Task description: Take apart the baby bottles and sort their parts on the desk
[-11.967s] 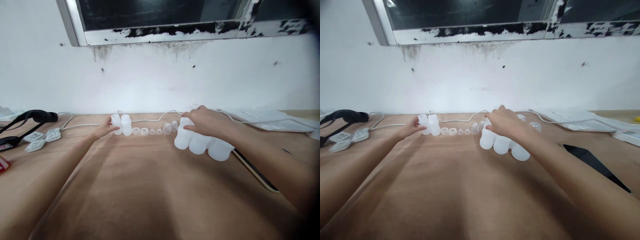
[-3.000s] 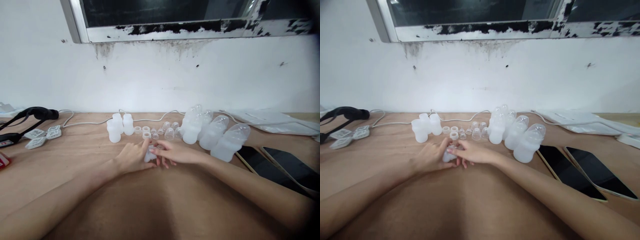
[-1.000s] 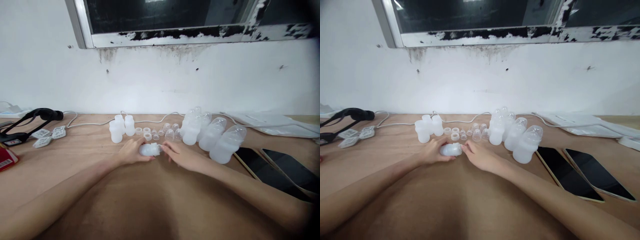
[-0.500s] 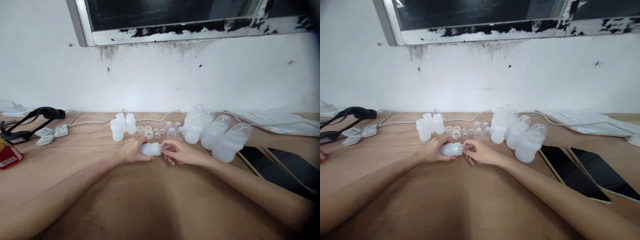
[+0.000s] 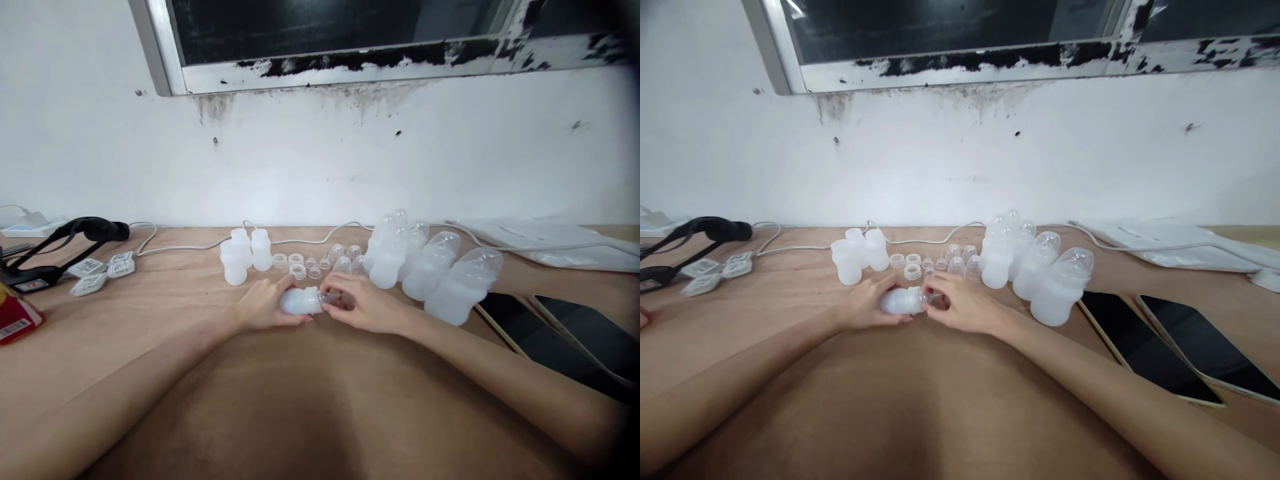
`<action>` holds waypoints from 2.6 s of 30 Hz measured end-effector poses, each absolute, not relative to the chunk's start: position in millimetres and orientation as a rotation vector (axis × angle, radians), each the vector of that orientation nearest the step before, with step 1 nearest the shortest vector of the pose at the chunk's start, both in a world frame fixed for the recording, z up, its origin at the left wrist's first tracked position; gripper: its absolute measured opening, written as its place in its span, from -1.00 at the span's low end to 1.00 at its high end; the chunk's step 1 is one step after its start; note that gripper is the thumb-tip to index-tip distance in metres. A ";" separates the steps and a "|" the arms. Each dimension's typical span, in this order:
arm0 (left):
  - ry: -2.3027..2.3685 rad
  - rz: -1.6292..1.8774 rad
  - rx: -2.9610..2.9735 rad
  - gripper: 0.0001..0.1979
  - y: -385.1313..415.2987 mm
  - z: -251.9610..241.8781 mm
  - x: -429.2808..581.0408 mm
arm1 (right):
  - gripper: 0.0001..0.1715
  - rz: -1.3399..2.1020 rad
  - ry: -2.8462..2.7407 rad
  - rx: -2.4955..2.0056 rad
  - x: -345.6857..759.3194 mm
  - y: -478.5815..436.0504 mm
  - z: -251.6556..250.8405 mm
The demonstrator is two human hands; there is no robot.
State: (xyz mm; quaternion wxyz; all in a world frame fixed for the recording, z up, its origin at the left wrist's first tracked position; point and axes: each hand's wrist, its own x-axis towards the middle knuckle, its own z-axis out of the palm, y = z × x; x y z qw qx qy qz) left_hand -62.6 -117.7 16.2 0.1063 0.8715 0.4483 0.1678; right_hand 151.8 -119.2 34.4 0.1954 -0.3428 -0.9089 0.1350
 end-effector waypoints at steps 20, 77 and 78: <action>1.564 0.905 2.561 -0.48 -88.7 20.3 -91.8 | -0.74 -0.269 -3.081 -0.969 174.6 -105.9 36.5; 1.694 -0.353 3.083 -0.80 -69.8 20.5 -28.6 | -0.64 -0.985 -2.653 -1.388 137.8 -49.2 24.0; 1.704 -0.346 3.086 -0.80 -66.7 19.8 -28.4 | -0.64 -0.993 -2.648 -1.404 137.2 -47.4 23.3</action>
